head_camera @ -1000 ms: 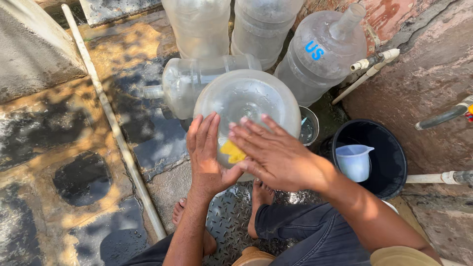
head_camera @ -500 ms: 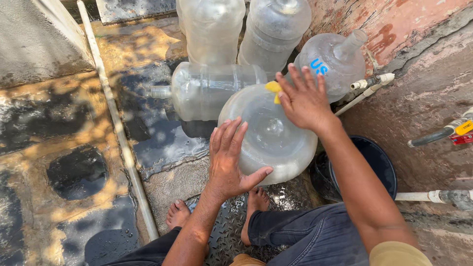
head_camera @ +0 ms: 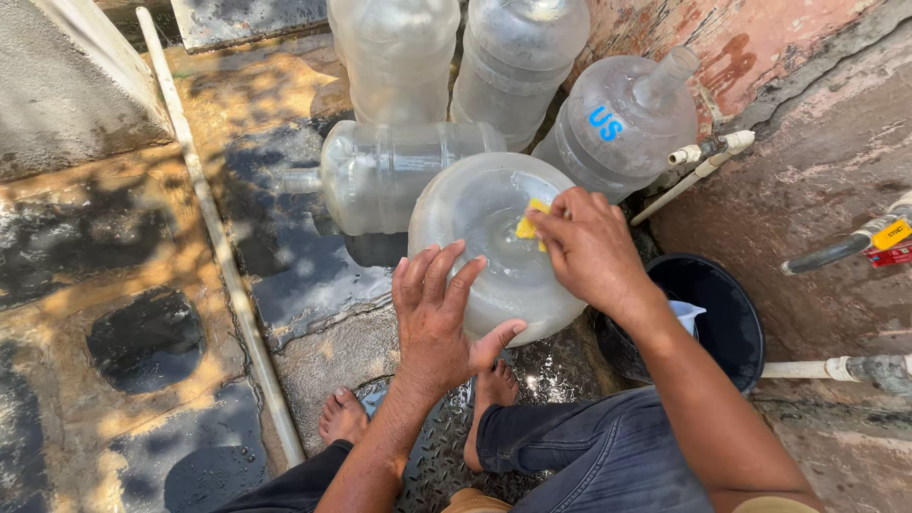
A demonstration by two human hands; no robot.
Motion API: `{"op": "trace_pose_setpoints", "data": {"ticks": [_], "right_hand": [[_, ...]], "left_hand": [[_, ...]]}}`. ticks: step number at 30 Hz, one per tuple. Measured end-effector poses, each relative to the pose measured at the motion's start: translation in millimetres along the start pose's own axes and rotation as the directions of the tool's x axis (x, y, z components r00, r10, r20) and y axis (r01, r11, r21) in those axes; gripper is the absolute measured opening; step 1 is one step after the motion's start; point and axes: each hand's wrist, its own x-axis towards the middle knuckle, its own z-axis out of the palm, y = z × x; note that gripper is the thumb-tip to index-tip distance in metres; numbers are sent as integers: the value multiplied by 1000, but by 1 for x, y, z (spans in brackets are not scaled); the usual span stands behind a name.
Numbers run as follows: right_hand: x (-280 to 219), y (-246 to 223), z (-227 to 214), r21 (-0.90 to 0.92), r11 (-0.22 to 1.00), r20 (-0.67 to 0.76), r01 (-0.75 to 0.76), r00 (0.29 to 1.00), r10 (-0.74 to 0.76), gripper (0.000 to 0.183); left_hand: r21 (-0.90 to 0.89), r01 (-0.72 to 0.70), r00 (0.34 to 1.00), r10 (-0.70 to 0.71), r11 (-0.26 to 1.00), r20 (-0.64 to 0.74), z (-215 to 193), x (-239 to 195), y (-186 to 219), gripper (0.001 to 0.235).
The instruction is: The person scrubs the exterior of plastic water jugs using a yellow sponge and water while sitting on the floor.
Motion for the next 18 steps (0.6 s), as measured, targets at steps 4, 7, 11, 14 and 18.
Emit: {"op": "trace_pose_setpoints", "data": {"ticks": [4, 7, 11, 14, 18], "right_hand": [[4, -7, 16, 156, 953, -156, 259, 959, -235, 33], [6, -6, 11, 106, 973, -86, 204, 977, -196, 26], [17, -9, 4, 169, 978, -22, 124, 992, -122, 14], [24, -9, 5, 180, 980, 21, 89, 995, -94, 11], [27, -11, 12, 181, 980, 3, 78, 997, -80, 11]], "left_hand": [[11, -11, 1000, 12, 1000, -28, 6, -3, 3, 86], [16, -14, 999, 14, 1000, -29, 8, -5, 2, 87], [9, -21, 1000, 21, 1000, -7, 7, -5, 4, 87], [14, -9, 1000, 9, 1000, -19, 6, -4, 3, 87], [24, -9, 1000, 9, 1000, 2, 6, -4, 2, 88]]}}
